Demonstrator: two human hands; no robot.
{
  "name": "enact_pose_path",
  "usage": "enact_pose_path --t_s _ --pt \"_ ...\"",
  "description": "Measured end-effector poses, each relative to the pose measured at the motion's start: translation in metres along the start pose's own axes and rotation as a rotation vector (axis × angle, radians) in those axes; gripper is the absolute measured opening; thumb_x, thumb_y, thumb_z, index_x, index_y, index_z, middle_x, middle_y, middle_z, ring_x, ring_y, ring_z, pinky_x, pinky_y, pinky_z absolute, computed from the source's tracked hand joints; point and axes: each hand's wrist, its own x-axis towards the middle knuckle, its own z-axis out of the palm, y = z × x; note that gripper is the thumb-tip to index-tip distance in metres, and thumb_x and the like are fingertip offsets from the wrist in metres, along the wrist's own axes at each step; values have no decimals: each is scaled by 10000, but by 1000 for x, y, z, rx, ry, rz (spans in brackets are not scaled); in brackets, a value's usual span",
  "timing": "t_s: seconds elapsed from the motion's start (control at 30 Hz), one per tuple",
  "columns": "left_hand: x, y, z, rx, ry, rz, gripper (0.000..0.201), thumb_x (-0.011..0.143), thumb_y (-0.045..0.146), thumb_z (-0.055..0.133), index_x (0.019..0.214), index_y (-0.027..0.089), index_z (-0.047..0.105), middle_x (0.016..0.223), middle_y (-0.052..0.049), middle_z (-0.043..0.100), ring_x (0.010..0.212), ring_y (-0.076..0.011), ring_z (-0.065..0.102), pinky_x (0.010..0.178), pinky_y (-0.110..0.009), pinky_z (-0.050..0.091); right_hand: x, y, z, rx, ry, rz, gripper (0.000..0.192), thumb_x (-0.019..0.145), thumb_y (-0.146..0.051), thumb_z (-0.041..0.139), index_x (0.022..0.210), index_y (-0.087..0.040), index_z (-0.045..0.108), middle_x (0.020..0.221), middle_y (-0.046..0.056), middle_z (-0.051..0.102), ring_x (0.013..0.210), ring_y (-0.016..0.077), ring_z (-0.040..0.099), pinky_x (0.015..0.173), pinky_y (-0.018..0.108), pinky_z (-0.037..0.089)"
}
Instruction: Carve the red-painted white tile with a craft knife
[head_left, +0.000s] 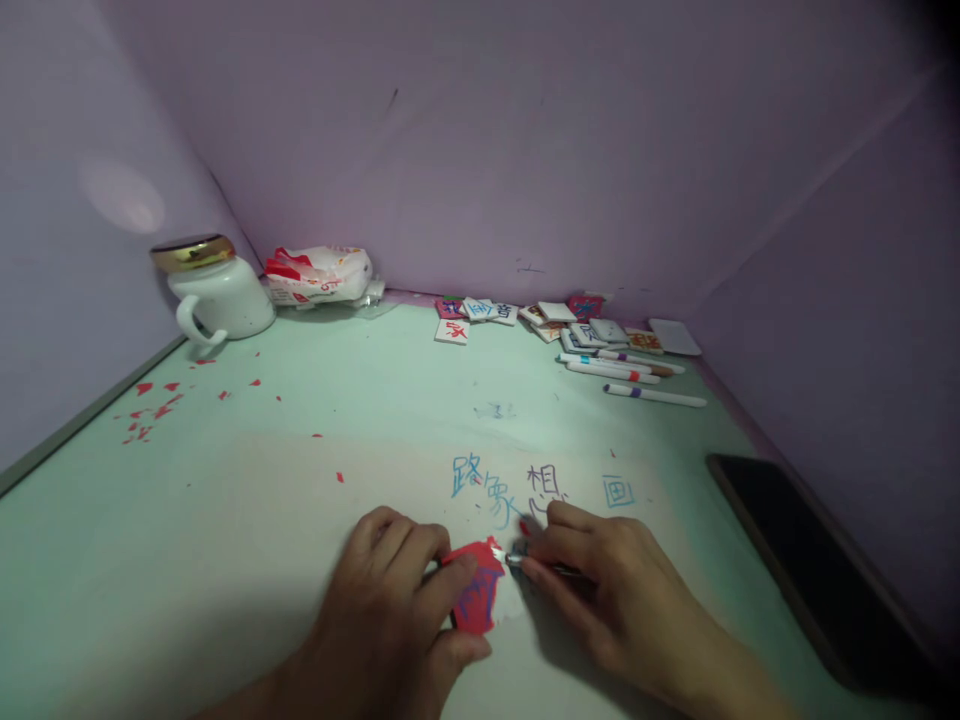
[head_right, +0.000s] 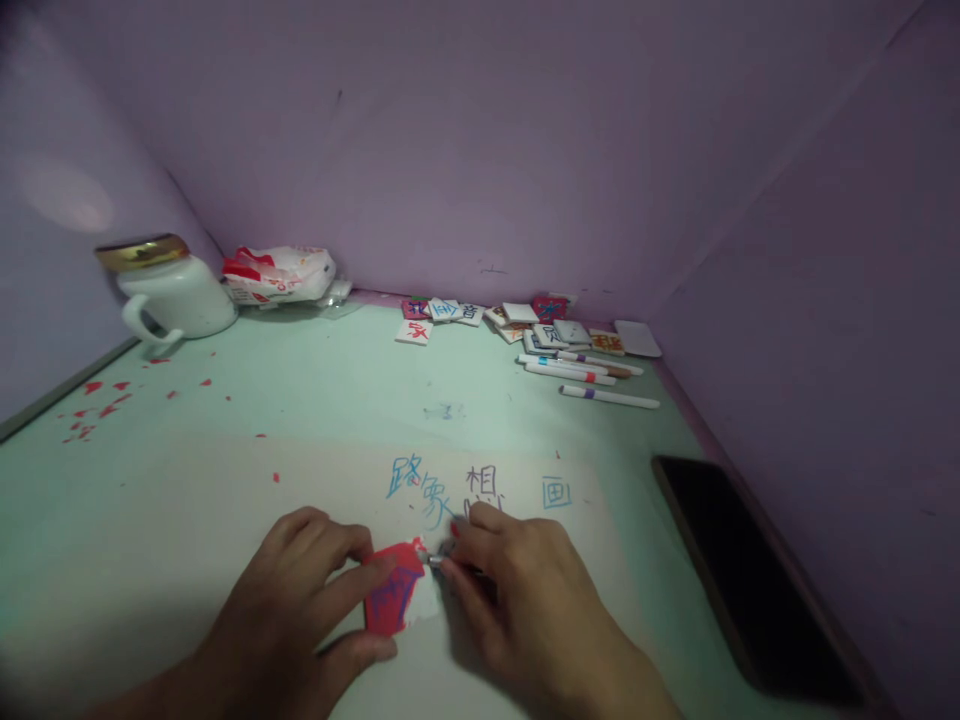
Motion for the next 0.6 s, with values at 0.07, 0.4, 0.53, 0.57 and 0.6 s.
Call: enact_pose_path --t_s 0.07,0.4,0.53,0.57,0.6 --pt "0 1 0 2 0 -8 308 634 167 721 908 224 592 835 -18 594 727 -212 488 727 -435 392 -2 1 2 41 16 11 240 913 -220 451 705 -200 570 676 -21 521 572 103 479 530 250 321" --pt "2 5 -2 -15 -61 20 374 576 37 700 900 177 576 857 -56 600 739 -225 517 634 -403 494 2 9 15 285 190 222 298 906 -334 477 658 -199 574 633 -8 576 603 128 533 555 251 393" --pt "5 7 -7 -29 -65 5 396 556 43 738 903 175 601 855 -60 607 737 -232 528 637 -425 504 -4 9 19 176 234 222 268 911 -346 486 735 -216 641 685 -8 613 616 129 578 564 246 418" --pt "5 6 -8 -34 -59 5 409 551 46 740 913 179 603 860 -59 607 737 -233 527 636 -426 501 -6 9 20 114 246 206 261 915 -344 483 759 -224 654 701 -10 622 607 128 589 553 245 417" --pt "5 6 -8 -39 -57 4 418 549 47 739 920 183 603 864 -58 605 739 -233 525 638 -425 498 -8 9 21 39 261 184 257 921 -343 477 784 -232 664 714 -12 632 591 129 599 532 246 411"
